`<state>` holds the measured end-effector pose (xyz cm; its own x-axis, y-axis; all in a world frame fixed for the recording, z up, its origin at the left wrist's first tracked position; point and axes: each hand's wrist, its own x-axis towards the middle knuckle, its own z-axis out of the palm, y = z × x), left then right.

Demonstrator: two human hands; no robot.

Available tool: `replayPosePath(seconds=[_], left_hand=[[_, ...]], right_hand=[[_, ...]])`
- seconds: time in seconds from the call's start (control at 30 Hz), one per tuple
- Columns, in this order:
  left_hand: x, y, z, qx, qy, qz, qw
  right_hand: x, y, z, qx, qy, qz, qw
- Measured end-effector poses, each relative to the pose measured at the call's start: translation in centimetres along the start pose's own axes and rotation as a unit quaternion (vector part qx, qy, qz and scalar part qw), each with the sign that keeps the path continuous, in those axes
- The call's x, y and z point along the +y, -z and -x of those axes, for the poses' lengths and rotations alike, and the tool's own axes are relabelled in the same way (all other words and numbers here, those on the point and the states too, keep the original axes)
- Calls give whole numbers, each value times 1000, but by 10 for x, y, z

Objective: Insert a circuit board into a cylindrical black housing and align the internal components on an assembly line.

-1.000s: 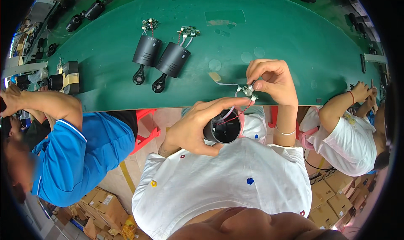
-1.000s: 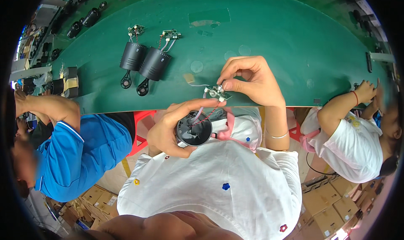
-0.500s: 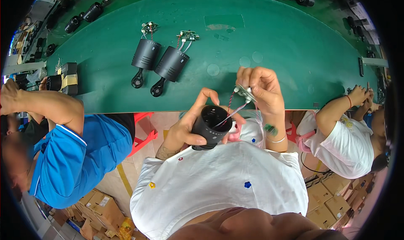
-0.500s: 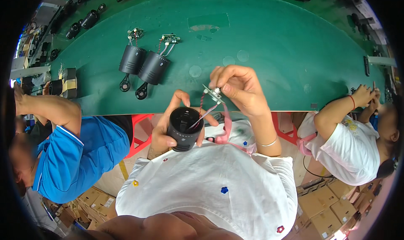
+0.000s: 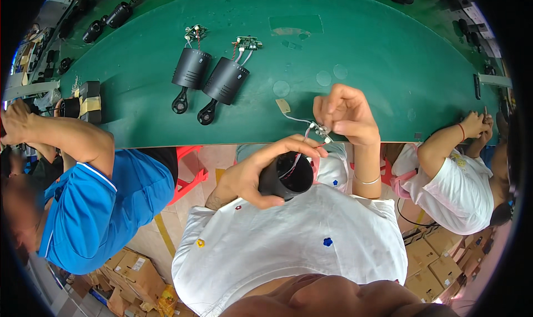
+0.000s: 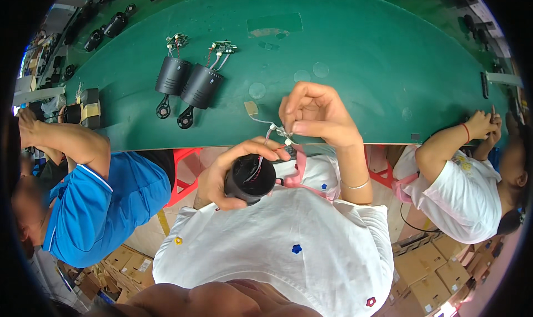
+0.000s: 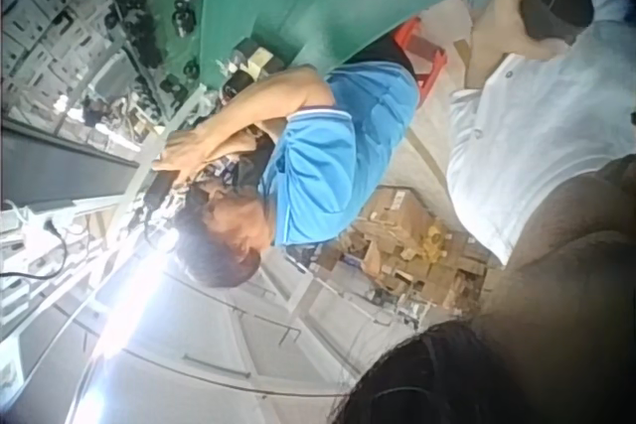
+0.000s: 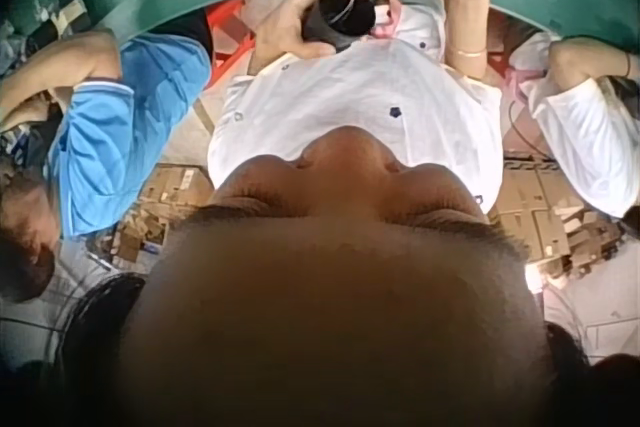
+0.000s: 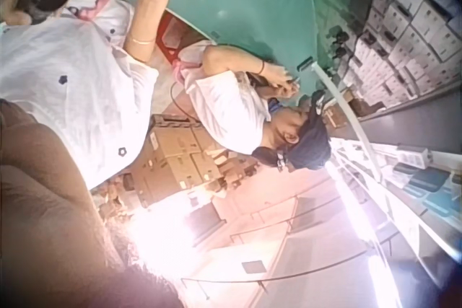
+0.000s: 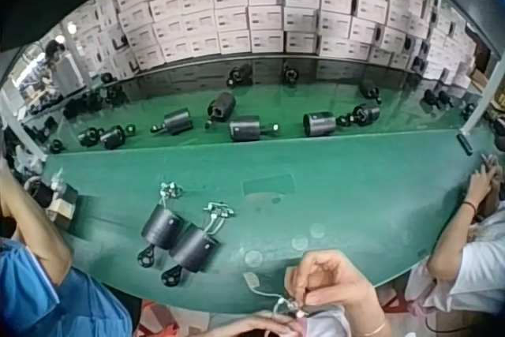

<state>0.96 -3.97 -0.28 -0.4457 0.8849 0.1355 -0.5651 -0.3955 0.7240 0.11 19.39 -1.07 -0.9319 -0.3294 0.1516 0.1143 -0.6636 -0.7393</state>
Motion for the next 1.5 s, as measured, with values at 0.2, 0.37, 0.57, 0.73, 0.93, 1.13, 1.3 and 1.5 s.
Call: replayPosePath(seconds=[0.2, 0.37, 0.57, 0.73, 0.93, 1.13, 1.3, 1.5], left_hand=[[14, -3, -4, -4, -48, -349, 936], [1, -2, -1, 44, -87, -319, 943], [-10, -1, 3, 82, -115, -207, 968], [-8, -4, 3, 109, -87, -251, 958], [5, -5, -1, 84, -50, -438, 894], [-3, 5, -2, 6, -90, -366, 926], [-22, 4, -4, 12, -155, -105, 982], [-41, 24, -8, -172, -98, 259, 945]], right_hand=[[-3, 2, 3, 76, -122, 58, 988], [-2, 2, 4, 110, -97, 112, 983], [1, -8, 0, 165, -36, 152, 974], [-5, -12, -3, 175, -46, 215, 960], [-4, -14, -2, 188, -73, 242, 949], [5, -2, -1, 100, -19, 104, 989], [20, -7, -4, 21, -12, -102, 994], [27, -2, -11, -70, 40, -244, 966]])
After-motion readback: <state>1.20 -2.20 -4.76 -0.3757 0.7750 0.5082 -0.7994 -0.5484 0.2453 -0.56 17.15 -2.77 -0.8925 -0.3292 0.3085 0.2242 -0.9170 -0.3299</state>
